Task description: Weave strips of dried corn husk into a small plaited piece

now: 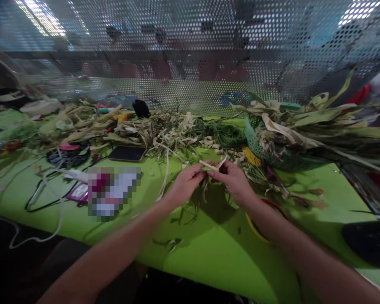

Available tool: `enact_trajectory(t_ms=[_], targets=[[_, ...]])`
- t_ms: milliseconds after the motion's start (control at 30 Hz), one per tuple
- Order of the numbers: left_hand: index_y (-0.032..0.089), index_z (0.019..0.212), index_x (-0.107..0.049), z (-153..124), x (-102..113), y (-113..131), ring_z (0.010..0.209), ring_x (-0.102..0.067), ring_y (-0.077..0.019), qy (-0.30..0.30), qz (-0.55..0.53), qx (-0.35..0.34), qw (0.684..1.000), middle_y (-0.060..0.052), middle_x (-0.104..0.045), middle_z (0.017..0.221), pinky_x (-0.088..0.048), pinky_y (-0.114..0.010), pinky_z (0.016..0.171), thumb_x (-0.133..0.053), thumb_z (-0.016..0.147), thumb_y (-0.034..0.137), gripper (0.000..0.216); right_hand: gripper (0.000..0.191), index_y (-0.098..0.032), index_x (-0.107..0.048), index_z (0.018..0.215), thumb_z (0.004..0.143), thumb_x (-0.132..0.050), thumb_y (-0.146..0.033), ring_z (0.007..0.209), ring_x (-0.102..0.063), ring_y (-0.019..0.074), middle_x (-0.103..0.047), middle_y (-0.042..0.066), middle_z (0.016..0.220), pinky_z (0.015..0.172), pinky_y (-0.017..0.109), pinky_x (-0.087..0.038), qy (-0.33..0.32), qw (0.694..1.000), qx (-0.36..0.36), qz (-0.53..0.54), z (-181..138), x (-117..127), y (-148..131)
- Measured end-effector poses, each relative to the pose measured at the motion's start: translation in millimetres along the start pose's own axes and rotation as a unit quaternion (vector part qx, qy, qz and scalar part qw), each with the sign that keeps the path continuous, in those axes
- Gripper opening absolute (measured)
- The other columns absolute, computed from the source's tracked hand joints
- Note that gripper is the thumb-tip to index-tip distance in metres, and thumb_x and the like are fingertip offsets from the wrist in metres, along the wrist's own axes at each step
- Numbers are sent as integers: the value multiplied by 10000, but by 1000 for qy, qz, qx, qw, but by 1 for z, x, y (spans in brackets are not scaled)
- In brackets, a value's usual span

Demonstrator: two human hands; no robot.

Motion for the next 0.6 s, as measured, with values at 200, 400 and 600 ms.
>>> enact_trajectory(t_ms=[200, 400, 600], targets=[[228, 1103, -692, 1, 3, -1, 977, -631, -214, -38, 48, 9, 998, -62, -715, 988, -468, -369, 925, -506, 908, 273, 273, 397, -195, -602, 751, 610, -831, -487, 623, -571, 134, -627, -7, 696, 616, 285, -494, 45, 999, -3, -4, -3, 1, -5], [237, 928, -734, 1, 14, 5, 935, -628, -222, -59, 17, 12, 998, -60, -699, 815, -479, -357, 869, -590, 859, 297, 171, 411, -211, -565, 734, 628, -802, -530, 595, -561, 133, -653, 11, 730, 542, 272, -480, 50, 999, 5, 0, -6, 0, -12], [208, 927, -707, 4, 17, 7, 893, -602, -209, -73, 100, -21, 992, -57, -681, 839, -462, -335, 833, -515, 895, 290, 211, 322, -202, -641, 737, 679, -780, -487, 585, -571, 156, -641, 16, 651, 543, 294, -459, 45, 997, 16, -65, -9, -1, -22]])
Point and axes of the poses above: each hand's wrist, its own z-axis towards the middle knuckle, its own x-axis out of the back of the hand, y = z × x, the point moved 2 cm from there along z, towards the middle knuckle
